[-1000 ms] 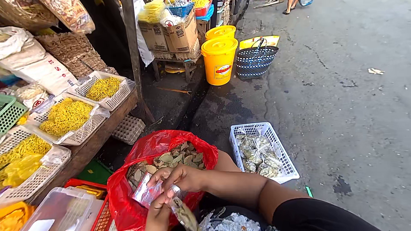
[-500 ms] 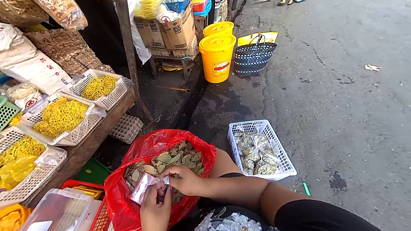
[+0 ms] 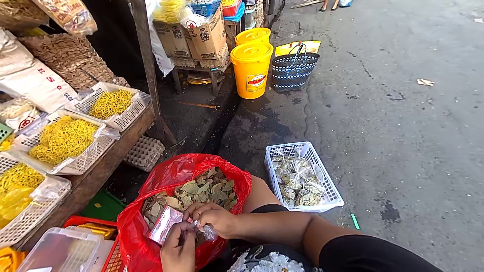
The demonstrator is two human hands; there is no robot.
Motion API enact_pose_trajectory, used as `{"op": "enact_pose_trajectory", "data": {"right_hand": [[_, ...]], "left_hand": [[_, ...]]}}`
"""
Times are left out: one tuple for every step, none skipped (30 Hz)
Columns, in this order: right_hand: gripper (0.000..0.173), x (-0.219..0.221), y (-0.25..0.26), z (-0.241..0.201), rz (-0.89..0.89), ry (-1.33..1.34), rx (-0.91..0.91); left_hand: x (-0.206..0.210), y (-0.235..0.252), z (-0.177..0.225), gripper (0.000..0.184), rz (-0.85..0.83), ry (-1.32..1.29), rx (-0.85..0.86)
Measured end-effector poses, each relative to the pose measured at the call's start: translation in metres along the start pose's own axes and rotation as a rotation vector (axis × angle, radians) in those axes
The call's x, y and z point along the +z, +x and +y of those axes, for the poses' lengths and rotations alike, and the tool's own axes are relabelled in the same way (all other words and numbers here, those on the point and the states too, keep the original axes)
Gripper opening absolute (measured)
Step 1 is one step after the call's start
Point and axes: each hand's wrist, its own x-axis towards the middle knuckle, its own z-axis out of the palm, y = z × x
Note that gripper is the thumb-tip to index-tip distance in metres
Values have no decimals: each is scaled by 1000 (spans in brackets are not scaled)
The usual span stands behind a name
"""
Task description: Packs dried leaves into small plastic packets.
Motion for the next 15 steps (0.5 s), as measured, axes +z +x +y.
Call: {"op": "enact_pose_trajectory", "data": {"right_hand": [[27,2,0,-3,-11,-7,34],[27,3,0,-7,1,-28,73],[26,3,0,-10,24,-51,109],[26,2,0,-12,49,-77,142],[24,0,1,-15,63,-111,178],[24,-2,1,-20,57,-160,210],[25,-4,1,-25,18,-214,226],[25,-7,1,-28,-43,-276,223],[25,-9,2,-32,-111,-343,209],[25,-11,2,-36,-178,-401,186],[26,-13,2,-38,-231,-449,151],[28,-15,2,-38,-257,-484,115],[29,-15,2,-38,-258,-515,81],[32,-14,1,-39,-252,-550,62],[36,-13,1,-39,-253,-587,47]], "left_hand": [[0,0,-2,11,-11,-17,-24],[0,-1,-4,11,-19,-6,-33],[-1,-1,-7,12,-23,28,-28],[-3,-1,-11,18,-19,68,-12],[-4,-2,-14,29,-22,104,17],[-7,-2,-15,42,-35,136,72],[-9,-3,-15,49,-51,163,144],[-11,-3,-15,44,-41,192,226],[-10,-4,-16,34,2,213,309],[-10,-3,-18,24,52,217,372],[-10,-2,-19,20,87,210,405],[-10,-1,-18,19,99,202,421],[-11,0,-17,19,95,193,435],[-12,0,-16,19,84,186,452],[-12,0,-15,19,69,183,470]]}}
